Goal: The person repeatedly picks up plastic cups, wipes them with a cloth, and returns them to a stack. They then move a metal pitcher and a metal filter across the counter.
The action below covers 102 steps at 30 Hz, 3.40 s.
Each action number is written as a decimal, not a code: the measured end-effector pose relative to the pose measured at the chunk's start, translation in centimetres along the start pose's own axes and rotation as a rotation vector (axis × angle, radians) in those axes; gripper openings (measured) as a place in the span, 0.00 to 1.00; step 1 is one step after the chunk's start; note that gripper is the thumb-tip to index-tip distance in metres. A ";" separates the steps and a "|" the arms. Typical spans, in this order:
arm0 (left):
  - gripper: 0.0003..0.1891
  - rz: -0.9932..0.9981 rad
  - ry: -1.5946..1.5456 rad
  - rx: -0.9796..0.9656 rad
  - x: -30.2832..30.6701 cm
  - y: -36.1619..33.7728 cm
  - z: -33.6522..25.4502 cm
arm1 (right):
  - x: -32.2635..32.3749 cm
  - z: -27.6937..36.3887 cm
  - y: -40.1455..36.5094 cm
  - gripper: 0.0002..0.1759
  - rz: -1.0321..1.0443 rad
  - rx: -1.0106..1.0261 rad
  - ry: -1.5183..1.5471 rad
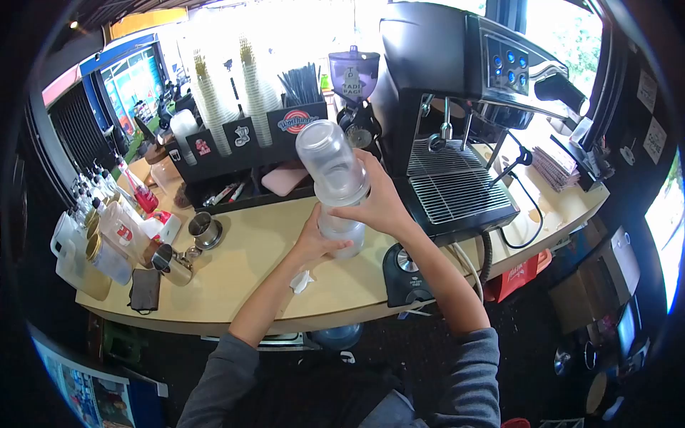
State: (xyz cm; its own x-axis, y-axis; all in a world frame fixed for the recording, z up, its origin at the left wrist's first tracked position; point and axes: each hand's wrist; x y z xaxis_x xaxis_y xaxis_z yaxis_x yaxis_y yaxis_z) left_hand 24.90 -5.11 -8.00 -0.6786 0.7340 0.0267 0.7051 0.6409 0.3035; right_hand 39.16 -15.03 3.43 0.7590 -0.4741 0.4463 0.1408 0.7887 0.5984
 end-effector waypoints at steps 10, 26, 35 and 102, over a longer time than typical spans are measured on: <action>0.59 -0.322 0.206 -0.399 3.4 0.7 -1.2 | 1.2 4.9 0.4 0.46 -0.123 0.364 -0.381; 0.32 -0.425 -0.497 -0.440 10.0 -7.0 -9.9 | -7.6 7.5 1.2 0.23 0.109 0.092 0.597; 0.38 -0.801 0.492 -0.649 15.5 -8.9 -13.0 | -14.6 10.4 4.4 0.31 0.005 0.404 0.162; 0.27 -0.282 0.255 -0.428 14.8 -0.4 -7.9 | -13.2 9.2 10.5 0.06 -0.145 0.427 -0.277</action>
State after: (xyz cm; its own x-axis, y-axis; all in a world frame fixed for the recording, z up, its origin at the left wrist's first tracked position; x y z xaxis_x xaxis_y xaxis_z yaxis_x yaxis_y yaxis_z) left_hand 12.98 3.77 -0.22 -0.8941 0.4360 0.1021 0.3796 0.6171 0.6893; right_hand 24.78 -4.13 9.98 0.5460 -0.6980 0.4633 -0.0830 0.5052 0.8590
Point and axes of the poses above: each hand's wrist, its own y-axis towards the middle knuckle, its own x-axis out of the back of the hand, z = x × y, and after that the axes turned 2 degrees about -z, right-handed
